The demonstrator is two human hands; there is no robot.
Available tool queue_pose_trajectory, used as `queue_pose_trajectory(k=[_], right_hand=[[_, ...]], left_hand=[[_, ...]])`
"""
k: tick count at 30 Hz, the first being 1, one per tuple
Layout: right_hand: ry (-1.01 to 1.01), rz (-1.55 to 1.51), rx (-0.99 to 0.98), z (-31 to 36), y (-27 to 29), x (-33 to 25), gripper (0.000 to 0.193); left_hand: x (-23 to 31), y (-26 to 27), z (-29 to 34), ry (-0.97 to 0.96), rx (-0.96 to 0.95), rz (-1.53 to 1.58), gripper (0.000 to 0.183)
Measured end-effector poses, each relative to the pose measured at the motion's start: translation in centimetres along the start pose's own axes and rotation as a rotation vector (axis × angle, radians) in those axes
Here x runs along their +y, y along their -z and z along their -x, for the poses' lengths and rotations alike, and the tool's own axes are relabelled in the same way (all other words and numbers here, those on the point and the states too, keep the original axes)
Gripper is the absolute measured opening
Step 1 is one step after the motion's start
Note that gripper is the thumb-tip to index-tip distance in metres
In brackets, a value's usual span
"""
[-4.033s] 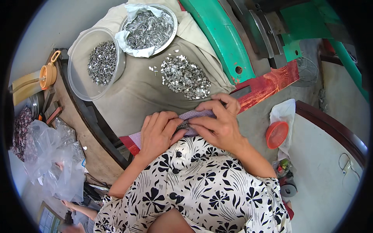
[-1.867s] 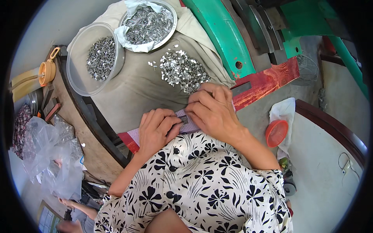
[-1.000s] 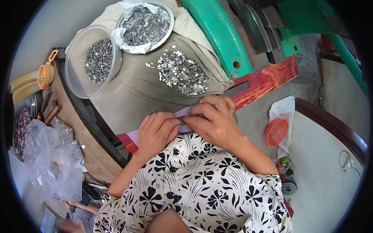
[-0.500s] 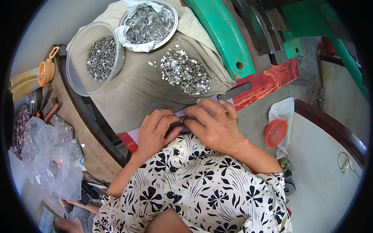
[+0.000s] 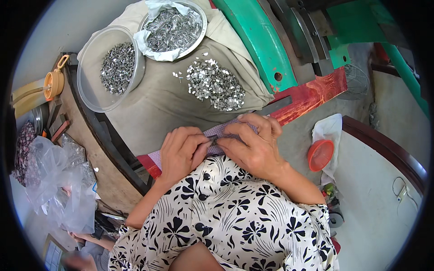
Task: Manually placing small metal components into a jig for assembly or processing at a machine.
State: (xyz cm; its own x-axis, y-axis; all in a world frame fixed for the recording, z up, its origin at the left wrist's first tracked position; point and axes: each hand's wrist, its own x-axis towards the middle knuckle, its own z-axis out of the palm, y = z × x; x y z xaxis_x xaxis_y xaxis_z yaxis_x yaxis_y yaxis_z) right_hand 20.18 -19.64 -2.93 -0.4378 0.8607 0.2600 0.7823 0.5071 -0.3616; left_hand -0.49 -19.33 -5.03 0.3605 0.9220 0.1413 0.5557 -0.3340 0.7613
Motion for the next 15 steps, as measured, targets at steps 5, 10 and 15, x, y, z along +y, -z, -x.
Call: queue_pose_trajectory(k=[5, 10, 15], right_hand=[[-0.011, -0.184, 0.05, -2.2, 0.1, -0.3, 0.023], [-0.051, -0.387, 0.184, -6.0, -1.1, -0.1, 0.023], [0.023, -0.319, 0.2, -8.5, -1.4, -0.2, 0.022]], left_hand=[[0.7, 0.7, -0.3, 0.406, 0.097, 0.571, 0.007], [0.5, 2.5, -2.2, 0.569, 0.147, 0.907, 0.009], [-0.2, 3.5, -3.0, 0.596, 0.195, 0.896, 0.011]])
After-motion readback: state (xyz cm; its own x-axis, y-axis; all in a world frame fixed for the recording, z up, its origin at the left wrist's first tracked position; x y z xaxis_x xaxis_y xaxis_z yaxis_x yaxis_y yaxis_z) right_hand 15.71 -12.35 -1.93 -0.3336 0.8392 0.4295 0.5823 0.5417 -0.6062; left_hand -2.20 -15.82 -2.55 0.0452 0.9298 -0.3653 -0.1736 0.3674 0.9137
